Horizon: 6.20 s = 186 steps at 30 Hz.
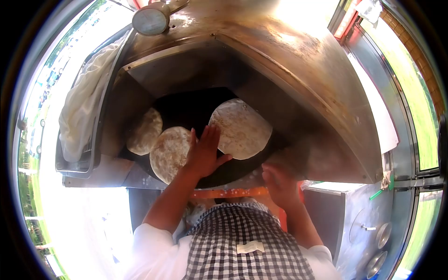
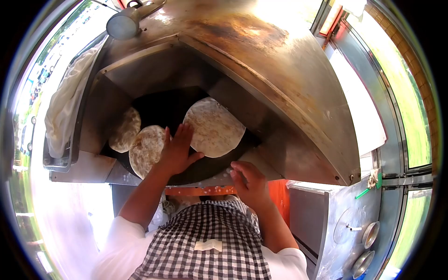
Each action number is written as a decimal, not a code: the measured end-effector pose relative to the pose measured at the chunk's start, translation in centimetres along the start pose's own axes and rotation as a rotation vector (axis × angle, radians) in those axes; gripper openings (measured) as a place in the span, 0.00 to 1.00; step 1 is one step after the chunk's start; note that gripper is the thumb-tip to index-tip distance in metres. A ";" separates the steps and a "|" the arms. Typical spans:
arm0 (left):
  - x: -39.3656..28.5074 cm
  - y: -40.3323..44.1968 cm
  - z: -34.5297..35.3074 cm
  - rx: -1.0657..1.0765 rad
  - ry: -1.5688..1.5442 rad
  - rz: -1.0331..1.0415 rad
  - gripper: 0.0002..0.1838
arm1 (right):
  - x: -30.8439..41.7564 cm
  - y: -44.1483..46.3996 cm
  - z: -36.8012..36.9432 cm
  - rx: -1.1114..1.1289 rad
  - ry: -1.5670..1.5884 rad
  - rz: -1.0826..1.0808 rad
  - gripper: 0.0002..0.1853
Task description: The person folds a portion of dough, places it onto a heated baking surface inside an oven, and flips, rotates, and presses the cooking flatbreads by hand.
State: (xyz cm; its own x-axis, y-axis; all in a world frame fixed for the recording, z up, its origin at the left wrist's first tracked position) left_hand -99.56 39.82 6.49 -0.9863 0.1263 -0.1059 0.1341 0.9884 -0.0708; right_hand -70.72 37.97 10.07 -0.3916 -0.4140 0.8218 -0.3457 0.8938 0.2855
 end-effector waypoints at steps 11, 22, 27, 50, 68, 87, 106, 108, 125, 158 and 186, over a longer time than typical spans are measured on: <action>-4.0 -1.0 -1.7 -0.155 -0.151 0.236 0.48 | 0.3 0.5 -0.1 0.013 -0.015 0.003 0.11; -6.6 -0.1 -0.7 -0.078 -0.129 0.335 0.46 | 0.1 0.4 -0.5 -0.014 -0.035 -0.012 0.11; -5.9 0.3 -0.6 -0.063 -0.121 0.315 0.46 | 0.3 -0.5 -1.3 -0.012 -0.058 0.054 0.11; -2.2 5.0 1.0 -0.121 0.004 0.020 0.48 | -0.2 -0.3 -1.0 0.029 0.019 0.030 0.11; 2.2 -2.8 -1.0 -0.294 -0.141 -0.291 0.35 | -1.1 -0.7 -1.4 0.062 -0.032 0.072 0.10; -2.4 0.7 0.0 -0.008 -0.304 0.148 0.44 | 0.3 1.6 1.1 0.163 0.002 -0.064 0.11; -4.0 -0.6 -1.0 -0.140 -0.300 0.118 0.38 | 0.4 1.7 1.4 0.169 -0.010 -0.023 0.10; -3.7 -1.4 -1.0 -0.167 -0.360 0.068 0.39 | 0.6 1.8 1.5 0.168 -0.019 -0.046 0.10; -2.4 -4.7 -1.2 -0.145 -0.153 -0.090 0.39 | 1.3 2.2 2.2 0.204 -0.006 -0.045 0.10; 5.8 -9.6 -1.0 -0.099 -0.317 -0.210 0.48 | 2.5 1.3 3.3 0.253 0.015 -0.019 0.10; 9.0 -11.7 -1.3 -0.486 -0.322 -0.441 0.30 | 4.2 2.2 4.4 0.245 0.008 0.032 0.11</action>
State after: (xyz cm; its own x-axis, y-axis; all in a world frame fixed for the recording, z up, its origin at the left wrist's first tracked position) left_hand -110.15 29.49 7.64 -0.8520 -0.2487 -0.4607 -0.4002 0.8768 0.2666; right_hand -76.89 37.42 11.95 -0.3993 -0.3842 0.8324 -0.5302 0.8375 0.1323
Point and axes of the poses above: each hand's wrist, its own y-axis towards the middle knuckle, its own z-axis out of the palm, x = y × z, the point moved 1 cm from there along y, towards the middle knuckle, and after that the axes turned 1 degree about z, right-handed, at the moved point
